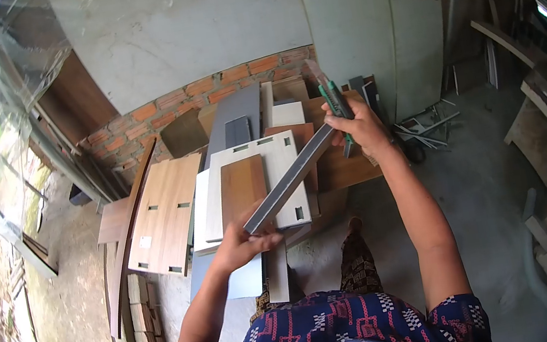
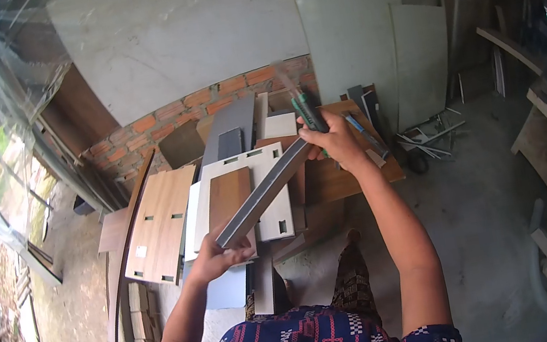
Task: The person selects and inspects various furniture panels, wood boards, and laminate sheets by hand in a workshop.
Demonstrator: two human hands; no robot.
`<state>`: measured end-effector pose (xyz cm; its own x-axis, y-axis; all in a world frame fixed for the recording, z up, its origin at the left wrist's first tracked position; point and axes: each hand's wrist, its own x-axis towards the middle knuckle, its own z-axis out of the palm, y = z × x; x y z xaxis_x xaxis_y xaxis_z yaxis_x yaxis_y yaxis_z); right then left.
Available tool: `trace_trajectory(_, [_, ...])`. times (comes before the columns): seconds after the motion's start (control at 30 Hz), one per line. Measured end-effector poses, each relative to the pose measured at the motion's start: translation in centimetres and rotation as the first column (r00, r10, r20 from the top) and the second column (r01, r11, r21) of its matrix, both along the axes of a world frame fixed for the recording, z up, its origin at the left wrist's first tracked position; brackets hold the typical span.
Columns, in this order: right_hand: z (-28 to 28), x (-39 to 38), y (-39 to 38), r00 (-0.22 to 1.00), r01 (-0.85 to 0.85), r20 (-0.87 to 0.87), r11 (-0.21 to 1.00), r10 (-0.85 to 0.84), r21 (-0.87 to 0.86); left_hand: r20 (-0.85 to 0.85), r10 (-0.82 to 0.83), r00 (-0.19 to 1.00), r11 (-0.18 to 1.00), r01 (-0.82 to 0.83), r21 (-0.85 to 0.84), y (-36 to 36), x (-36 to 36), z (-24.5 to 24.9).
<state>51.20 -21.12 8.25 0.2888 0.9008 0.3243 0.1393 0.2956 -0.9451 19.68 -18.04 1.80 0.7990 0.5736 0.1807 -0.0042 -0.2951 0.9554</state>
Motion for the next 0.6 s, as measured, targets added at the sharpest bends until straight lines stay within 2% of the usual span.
trace_trajectory(0.1, [0.2,-0.8,0.5,0.999,0.028,0.020,1.000,-0.028,0.000,0.087,0.259,0.962,0.965,-0.260,0.005,-0.3,1.7,-1.3])
trace_trajectory(0.13, [0.5,-1.1,0.3,0.998,0.055,0.012,0.998,-0.055,0.004,0.116,0.269,0.956,0.962,-0.261,-0.083,-0.5,1.9,-0.9])
trace_trajectory(0.17, [0.7,-1.3,0.1,0.996,0.087,0.003,0.996,-0.087,0.008,0.113,0.285,0.952,0.958,-0.277,-0.080,-0.8,2.0,-0.4])
trace_trajectory(0.3, [1.8,-2.6,-2.3,0.920,0.208,0.329,0.977,-0.211,0.046,0.163,0.336,0.928,0.942,-0.328,-0.075,-1.0,2.7,0.2])
trace_trajectory(0.4, [3.6,-7.2,-6.4,0.972,0.001,0.235,0.993,0.026,-0.115,0.240,0.372,0.897,0.928,-0.364,-0.080,-0.5,3.2,-0.1])
trace_trajectory(0.47, [3.8,-9.9,-8.3,0.911,-0.098,0.381,0.979,0.160,-0.176,0.299,0.376,0.877,0.926,-0.364,-0.098,-0.1,3.6,-0.7])
trace_trajectory(0.53, [2.5,-11.5,-9.0,0.838,-0.136,0.508,0.977,0.201,-0.162,0.366,0.360,0.858,0.933,-0.339,-0.123,0.2,3.9,-1.3])
trace_trajectory(0.57, [2.2,-12.0,-9.1,0.774,-0.170,0.596,0.977,0.214,-0.130,0.338,0.356,0.871,0.934,-0.340,-0.108,0.2,3.9,-1.3])
trace_trajectory(0.6, [2.0,-12.4,-9.3,0.771,-0.158,0.599,0.976,0.215,-0.148,0.310,0.352,0.883,0.936,-0.340,-0.093,0.2,3.7,-1.4])
